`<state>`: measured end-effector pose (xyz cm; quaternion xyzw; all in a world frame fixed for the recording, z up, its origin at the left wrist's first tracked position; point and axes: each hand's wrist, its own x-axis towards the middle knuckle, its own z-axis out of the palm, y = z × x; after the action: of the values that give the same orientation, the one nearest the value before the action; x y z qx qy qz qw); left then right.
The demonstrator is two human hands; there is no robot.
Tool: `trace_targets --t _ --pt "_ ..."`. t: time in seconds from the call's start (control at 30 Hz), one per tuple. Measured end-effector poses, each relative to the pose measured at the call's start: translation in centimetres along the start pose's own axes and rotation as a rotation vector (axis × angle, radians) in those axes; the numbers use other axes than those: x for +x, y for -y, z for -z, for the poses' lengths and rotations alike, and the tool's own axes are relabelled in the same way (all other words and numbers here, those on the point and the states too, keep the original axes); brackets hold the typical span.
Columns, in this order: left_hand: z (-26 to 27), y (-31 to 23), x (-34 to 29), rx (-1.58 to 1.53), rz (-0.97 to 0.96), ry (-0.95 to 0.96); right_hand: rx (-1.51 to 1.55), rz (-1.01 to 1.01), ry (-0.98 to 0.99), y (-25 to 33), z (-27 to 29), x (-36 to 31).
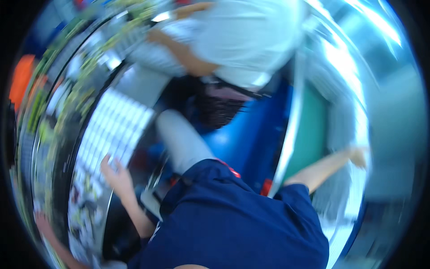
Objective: The person places small white bottles with yellow caps into a clear plastic tray on a factory assembly line. They pick up bottles from a nearby pile and arrange them in rows within the tray, working alongside other employees in a brightly lit industrial setting.
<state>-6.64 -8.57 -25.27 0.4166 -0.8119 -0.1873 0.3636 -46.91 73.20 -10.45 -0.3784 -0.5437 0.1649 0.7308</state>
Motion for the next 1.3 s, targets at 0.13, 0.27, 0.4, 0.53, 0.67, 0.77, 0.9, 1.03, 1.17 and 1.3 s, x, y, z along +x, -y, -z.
trace_targets --t 0.13,0.27,0.4,0.53,0.67,0.77,0.9,1.03,1.17,1.3 --pt "1.6 5.7 -0.5 0.338 -0.064 0.182 0.909 0.099 0.145 25.3 13.2 -17.4" --pt "1.8 6.3 0.4 0.226 -0.122 0.252 1.706 0.367 0.754 38.1 31.6 -31.0" --pt "2.2 4.8 0.6 0.272 -0.223 0.213 1.918 0.889 1.912 41.8 44.7 -44.8" --pt "-0.6 3.8 1.8 0.231 -0.290 0.283 2.026 1.371 2.128 38.3 47.4 -55.4" --pt "-1.1 1.5 1.5 0.235 -0.290 0.308 2.085 1.392 2.117 36.5 47.6 -58.0" --pt "-1.7 1.1 0.5 0.327 -0.216 0.301 2.006 1.544 2.099 37.0 47.2 -57.1" --pt "-1.6 1.3 0.4 0.277 -0.143 0.313 2.007 1.589 1.981 36.4 47.8 -57.6" --pt "3.2 -1.2 2.8 -0.059 0.103 0.265 2.076 1.294 2.197 37.8 46.7 -56.3" --pt "6.3 -2.8 9.1 -0.154 0.052 0.083 1.672 0.777 2.684 39.5 45.7 -52.3" --pt "6.3 -4.1 17.8 -0.046 -0.325 -0.096 1.396 0.490 2.933 39.1 44.9 -50.7"
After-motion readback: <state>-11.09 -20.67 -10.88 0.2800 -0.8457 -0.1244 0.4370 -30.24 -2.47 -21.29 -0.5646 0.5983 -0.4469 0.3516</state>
